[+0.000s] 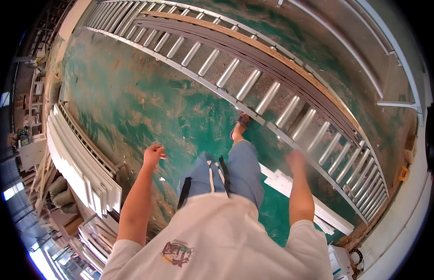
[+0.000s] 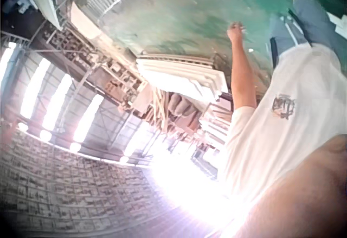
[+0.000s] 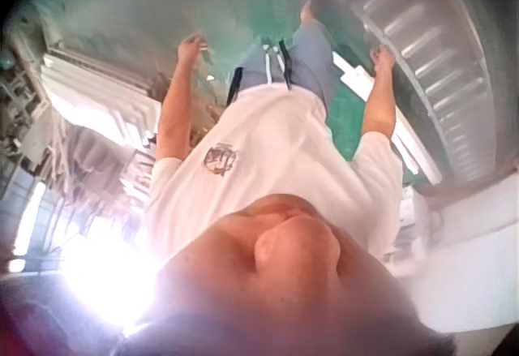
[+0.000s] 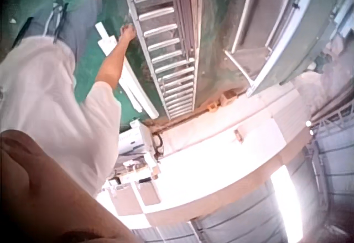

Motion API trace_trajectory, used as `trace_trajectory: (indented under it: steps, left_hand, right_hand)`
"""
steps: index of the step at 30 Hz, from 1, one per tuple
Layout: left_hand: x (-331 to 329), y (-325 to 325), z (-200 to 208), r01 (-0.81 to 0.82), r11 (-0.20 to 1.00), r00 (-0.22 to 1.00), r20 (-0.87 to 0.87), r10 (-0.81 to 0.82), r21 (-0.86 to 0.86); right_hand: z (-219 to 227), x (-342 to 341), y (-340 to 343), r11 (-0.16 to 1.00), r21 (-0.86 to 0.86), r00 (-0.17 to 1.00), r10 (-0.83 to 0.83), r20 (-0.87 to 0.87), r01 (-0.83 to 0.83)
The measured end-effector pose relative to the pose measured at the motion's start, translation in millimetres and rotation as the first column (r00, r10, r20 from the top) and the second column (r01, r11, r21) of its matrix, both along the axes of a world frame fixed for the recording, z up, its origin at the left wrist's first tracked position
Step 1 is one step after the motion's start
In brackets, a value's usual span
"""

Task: The person repeatedly picks up long, thin wooden strips from a metal rack and places them into slots on a large, curved wooden board. The person aligns the strips with existing pegs on the board and adjusts them by hand. The task involves repetitive handling of multiple wooden strips in a workshop setting.

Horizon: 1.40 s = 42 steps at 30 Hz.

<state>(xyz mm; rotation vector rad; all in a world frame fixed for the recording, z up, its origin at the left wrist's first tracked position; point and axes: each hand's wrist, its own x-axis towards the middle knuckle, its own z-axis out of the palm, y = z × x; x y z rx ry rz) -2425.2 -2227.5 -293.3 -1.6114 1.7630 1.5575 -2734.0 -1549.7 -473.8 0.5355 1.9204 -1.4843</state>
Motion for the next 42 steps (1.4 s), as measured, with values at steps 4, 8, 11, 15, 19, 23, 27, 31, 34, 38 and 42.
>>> trace_trajectory:
  steps: [4,8,11,15,19,23,27,31,34,38,42]
  left_hand:
    - [-138,-62,-32,-0.153,0.987,0.988,0.022,0.152,0.050]
    - [-378,-114,-129,-0.101,0.994,0.993,-0.048,0.104,0.048]
    - [-488,-151,-241,-0.024,0.996,0.981,-0.191,0.040,0.087]
    - [-587,-196,-361,-0.163,0.946,0.940,-0.247,0.236,0.281]
    - [-641,-211,-403,-0.252,0.918,0.907,-0.256,0.335,0.307]
    - [-652,-207,-404,-0.350,0.875,0.876,-0.215,0.432,0.334]
    - [-624,-218,-355,-0.340,0.853,0.838,-0.285,0.466,0.397]
    - [-630,-175,-240,-0.280,0.829,0.806,-0.350,0.477,0.485]
    - [-586,-169,-120,-0.290,0.849,0.760,-0.433,0.485,0.442]
    - [-560,-142,41,-0.209,0.883,0.708,-0.558,0.433,0.420]
    - [-546,-115,180,-0.079,0.885,0.587,-0.696,0.413,0.459]
  right_hand:
    - [-16,-131,-132,0.904,-0.180,0.915,-0.353,0.194,0.387]
    - [-121,-236,-164,0.750,-0.233,0.786,-0.591,0.182,0.619]
    - [-174,-300,-201,0.563,-0.078,0.556,-0.771,0.311,0.823]
    - [-231,-341,-206,0.565,-0.259,0.621,-0.716,0.319,0.784]
    - [-248,-347,-219,0.513,-0.226,0.558,-0.796,0.234,0.828]
    - [-241,-343,-210,0.443,-0.196,0.478,-0.854,0.204,0.875]
    - [-192,-331,-219,0.474,-0.256,0.530,-0.813,0.239,0.842]
    - [-59,-292,-171,0.453,-0.384,0.547,-0.818,0.179,0.804]
    - [36,-281,-168,0.506,-0.434,0.616,-0.771,0.159,0.745]
    - [191,-249,-135,0.506,-0.532,0.620,-0.784,0.044,0.678]
    - [324,-205,-94,0.504,-0.550,0.496,-0.850,-0.178,0.666]
